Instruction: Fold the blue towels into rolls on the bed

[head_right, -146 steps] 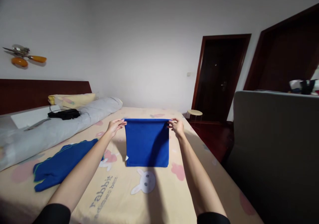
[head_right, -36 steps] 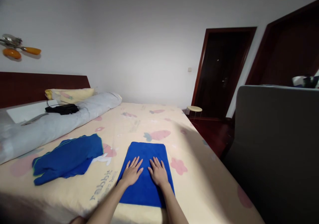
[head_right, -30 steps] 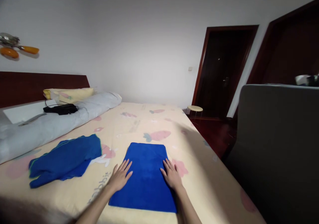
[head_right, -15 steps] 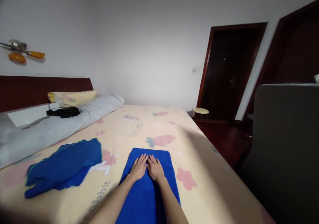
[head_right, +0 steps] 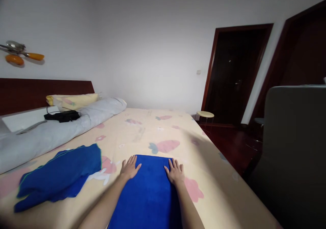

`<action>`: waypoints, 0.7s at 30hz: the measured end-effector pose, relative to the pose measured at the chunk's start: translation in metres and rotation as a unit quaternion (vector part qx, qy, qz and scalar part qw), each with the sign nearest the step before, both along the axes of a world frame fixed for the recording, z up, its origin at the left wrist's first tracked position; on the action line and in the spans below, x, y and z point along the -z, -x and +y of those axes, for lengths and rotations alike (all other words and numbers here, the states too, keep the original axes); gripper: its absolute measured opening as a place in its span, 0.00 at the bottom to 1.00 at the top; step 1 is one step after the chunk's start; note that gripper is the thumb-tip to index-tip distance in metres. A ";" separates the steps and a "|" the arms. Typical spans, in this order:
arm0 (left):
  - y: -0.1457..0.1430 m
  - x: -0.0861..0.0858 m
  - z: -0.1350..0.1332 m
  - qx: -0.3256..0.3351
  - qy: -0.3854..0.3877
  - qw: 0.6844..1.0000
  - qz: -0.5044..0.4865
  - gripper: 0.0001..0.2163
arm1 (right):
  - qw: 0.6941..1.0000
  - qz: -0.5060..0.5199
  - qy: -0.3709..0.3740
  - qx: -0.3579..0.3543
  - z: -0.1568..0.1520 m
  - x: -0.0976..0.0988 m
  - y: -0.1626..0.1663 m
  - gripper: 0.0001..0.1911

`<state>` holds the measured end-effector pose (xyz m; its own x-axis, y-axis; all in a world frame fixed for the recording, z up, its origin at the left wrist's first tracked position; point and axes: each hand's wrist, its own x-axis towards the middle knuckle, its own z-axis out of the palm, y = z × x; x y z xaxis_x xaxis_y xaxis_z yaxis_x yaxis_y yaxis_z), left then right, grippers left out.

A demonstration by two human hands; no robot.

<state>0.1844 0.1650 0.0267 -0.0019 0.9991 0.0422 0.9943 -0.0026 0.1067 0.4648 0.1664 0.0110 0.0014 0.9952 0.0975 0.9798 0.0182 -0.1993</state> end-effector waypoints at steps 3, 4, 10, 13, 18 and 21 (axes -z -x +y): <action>-0.015 -0.002 -0.007 -0.006 -0.032 0.999 0.006 0.30 | 0.999 -0.011 -0.046 0.022 -0.009 -0.006 0.012 0.34; -0.023 -0.001 -0.011 0.003 -0.044 0.999 0.005 0.29 | 0.998 -0.012 -0.059 0.018 -0.014 -0.009 0.018 0.32; -0.074 0.022 -0.063 0.116 -0.040 0.992 -0.019 0.27 | 0.996 0.015 -0.057 -0.067 -0.065 -0.009 0.072 0.30; -0.081 0.030 -0.092 0.148 -0.036 0.988 -0.032 0.26 | 0.994 0.029 -0.043 -0.091 -0.093 -0.001 0.084 0.29; -0.052 0.022 -0.135 0.183 -0.062 0.979 -0.057 0.27 | 0.983 0.069 -0.041 -0.166 -0.130 0.006 0.047 0.27; -0.020 0.017 -0.163 0.204 -0.051 0.976 -0.054 0.26 | 0.972 0.089 -0.017 -0.219 -0.154 0.001 0.008 0.30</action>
<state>0.2042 0.0020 0.0100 0.3849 0.9086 0.1624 0.8913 -0.4116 0.1903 0.4566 0.0127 0.0097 -0.4014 0.9005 0.1674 0.8271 0.4349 -0.3560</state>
